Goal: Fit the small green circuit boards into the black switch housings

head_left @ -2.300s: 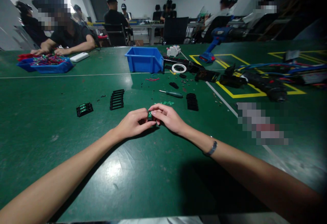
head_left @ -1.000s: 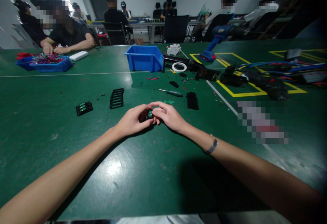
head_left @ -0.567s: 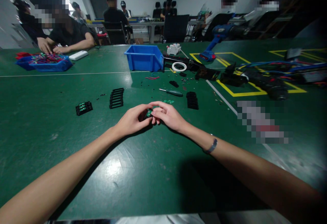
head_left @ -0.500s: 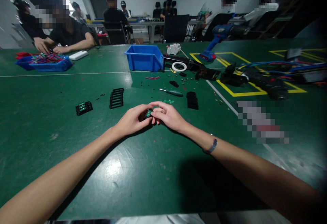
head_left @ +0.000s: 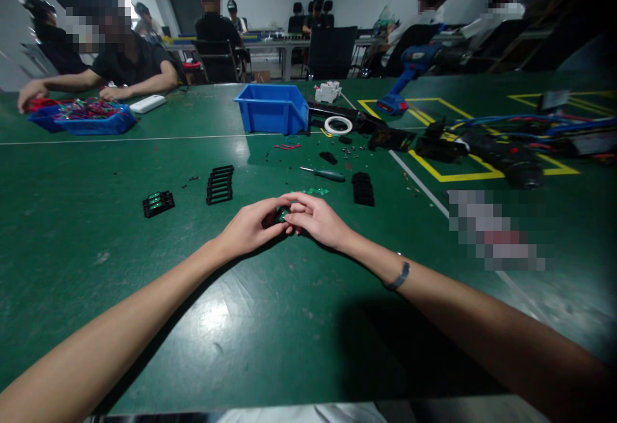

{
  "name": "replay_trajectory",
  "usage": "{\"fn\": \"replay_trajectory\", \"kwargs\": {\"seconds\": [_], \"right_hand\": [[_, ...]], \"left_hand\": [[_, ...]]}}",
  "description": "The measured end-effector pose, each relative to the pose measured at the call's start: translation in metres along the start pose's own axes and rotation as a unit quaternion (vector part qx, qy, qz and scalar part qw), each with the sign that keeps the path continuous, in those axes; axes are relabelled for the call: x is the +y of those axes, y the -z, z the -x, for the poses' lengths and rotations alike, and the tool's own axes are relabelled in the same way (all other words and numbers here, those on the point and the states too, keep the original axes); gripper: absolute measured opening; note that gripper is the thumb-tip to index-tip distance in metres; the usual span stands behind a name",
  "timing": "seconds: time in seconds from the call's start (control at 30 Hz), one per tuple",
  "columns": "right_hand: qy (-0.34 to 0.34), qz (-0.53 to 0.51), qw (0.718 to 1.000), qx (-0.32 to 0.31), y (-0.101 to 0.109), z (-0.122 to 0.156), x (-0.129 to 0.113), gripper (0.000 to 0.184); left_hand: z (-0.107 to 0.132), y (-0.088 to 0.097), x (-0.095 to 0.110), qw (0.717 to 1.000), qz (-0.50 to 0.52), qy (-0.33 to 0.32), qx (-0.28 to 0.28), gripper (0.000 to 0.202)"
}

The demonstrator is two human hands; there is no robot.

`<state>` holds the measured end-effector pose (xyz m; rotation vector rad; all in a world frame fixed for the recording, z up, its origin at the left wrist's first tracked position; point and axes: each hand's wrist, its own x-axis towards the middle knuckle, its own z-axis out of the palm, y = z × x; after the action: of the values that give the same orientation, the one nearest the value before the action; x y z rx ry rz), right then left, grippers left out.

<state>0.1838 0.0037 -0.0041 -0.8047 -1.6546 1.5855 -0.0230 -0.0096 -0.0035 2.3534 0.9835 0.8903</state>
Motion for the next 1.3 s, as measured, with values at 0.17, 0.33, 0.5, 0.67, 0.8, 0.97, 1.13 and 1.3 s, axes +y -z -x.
{"fn": "replay_trajectory", "kwargs": {"seconds": [0.17, 0.33, 0.5, 0.67, 0.8, 0.97, 1.13, 1.3], "right_hand": [[-0.002, -0.005, 1.000, 0.001, -0.0004, -0.0006, 0.0013, 0.043], [-0.006, -0.008, 1.000, 0.006, -0.0007, -0.0005, 0.0012, 0.047], [-0.005, -0.007, 1.000, 0.003, -0.0009, -0.0003, 0.0002, 0.046], [-0.001, -0.007, 1.000, -0.005, -0.0007, -0.0003, -0.0008, 0.047], [0.002, -0.007, 1.000, -0.005, -0.0007, -0.0001, -0.0019, 0.048], [0.005, -0.017, 1.000, -0.006, -0.0013, -0.0004, -0.0003, 0.047], [0.013, -0.011, 1.000, -0.004, -0.0021, -0.0017, 0.0032, 0.044], [0.008, -0.001, 1.000, -0.002, -0.0025, -0.0017, 0.0011, 0.042]], "left_hand": [[0.0001, -0.0003, -0.0005, 1.000, -0.011, -0.007, 0.001, 0.040], [0.0002, -0.0005, -0.0004, 1.000, -0.018, -0.009, 0.003, 0.037], [0.0006, -0.0005, -0.0007, 1.000, -0.025, -0.012, 0.004, 0.036], [0.0008, -0.0008, -0.0026, 0.999, -0.028, -0.021, 0.007, 0.036], [0.0010, -0.0013, -0.0028, 0.999, -0.030, -0.020, 0.005, 0.037], [0.0008, -0.0023, -0.0025, 1.000, -0.020, -0.016, 0.002, 0.036], [0.0007, -0.0024, -0.0026, 1.000, -0.004, -0.007, -0.007, 0.036], [0.0007, -0.0016, -0.0019, 1.000, -0.005, -0.004, -0.007, 0.037]]}}
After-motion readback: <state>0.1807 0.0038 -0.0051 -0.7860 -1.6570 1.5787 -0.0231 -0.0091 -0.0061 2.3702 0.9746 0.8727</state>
